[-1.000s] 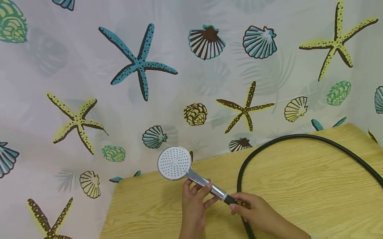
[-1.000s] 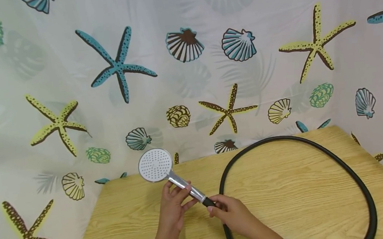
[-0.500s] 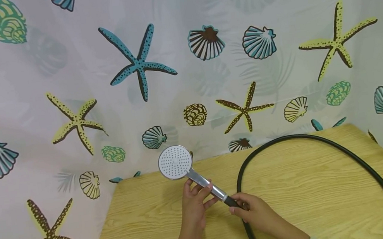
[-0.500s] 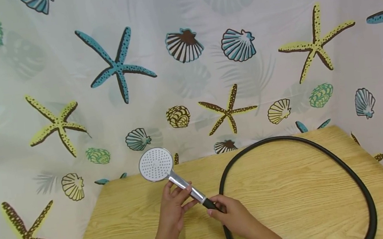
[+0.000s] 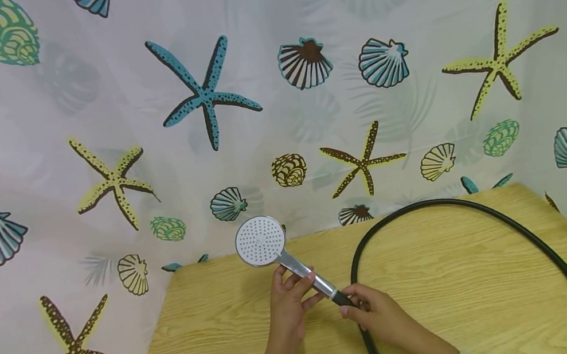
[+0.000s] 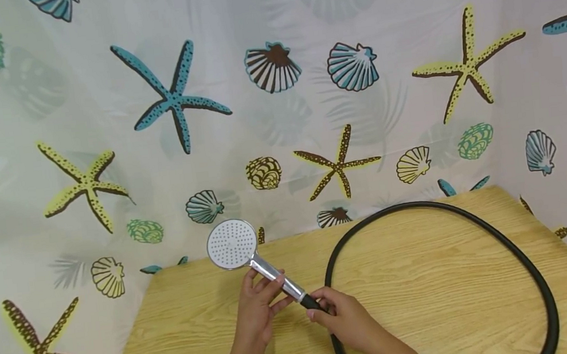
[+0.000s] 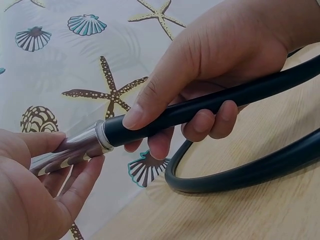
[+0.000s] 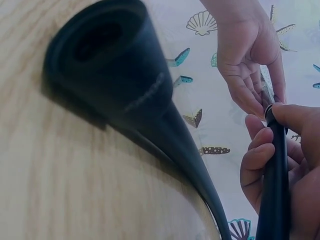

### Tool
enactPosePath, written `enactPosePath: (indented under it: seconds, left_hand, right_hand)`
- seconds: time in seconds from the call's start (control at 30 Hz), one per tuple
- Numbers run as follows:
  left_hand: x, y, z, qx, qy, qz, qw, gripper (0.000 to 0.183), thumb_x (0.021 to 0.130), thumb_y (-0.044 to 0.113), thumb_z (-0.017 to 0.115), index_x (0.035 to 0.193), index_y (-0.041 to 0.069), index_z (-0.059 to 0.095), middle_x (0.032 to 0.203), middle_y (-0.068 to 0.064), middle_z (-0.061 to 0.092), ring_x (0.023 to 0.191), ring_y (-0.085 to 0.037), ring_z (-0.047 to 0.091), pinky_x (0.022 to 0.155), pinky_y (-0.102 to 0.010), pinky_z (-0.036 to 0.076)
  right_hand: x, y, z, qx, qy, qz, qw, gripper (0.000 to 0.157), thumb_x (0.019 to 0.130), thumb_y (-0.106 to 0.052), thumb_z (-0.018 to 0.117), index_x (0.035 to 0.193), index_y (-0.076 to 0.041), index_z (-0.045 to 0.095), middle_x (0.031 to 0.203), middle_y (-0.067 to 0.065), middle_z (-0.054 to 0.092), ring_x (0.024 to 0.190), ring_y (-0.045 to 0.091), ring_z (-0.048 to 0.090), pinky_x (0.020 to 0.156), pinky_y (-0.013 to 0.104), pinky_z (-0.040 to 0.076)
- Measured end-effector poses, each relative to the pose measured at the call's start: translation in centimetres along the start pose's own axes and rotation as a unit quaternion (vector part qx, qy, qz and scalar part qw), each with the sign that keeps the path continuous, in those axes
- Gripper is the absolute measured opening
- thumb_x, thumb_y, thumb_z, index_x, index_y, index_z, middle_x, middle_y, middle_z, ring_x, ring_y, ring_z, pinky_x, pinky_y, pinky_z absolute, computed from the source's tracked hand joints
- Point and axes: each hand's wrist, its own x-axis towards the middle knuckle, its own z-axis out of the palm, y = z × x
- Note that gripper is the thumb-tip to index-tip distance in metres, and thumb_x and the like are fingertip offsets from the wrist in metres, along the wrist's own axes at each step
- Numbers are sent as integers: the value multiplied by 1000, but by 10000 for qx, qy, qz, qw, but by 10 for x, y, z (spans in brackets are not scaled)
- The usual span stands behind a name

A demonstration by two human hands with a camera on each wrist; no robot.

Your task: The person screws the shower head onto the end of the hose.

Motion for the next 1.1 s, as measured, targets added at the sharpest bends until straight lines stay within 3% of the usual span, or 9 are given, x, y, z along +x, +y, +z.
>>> enactPosePath:
  seconds: [0.67,1.1]
  left_hand:
    - [0,-1,-1,35,-74,-53,10000,66,93,10,72,149,14,37,132,-18,63,100,-15,71,84,-43,64]
    - [3,-7,-3,31,-34,-71,10000,66,91,10,74,147,15,40,132,-17,65,102,-18,72,84,-43,65]
  right_hand:
    - [0,1,1,4,-46,-23,10000,30,100,-33,63,125,-16,64,100,9,68,65,9,53,54,20,46]
    - [-1,4,1,-8,-193,-63,9998,32,102,-34,59,128,-16,62,101,10,68,66,11,54,55,20,46]
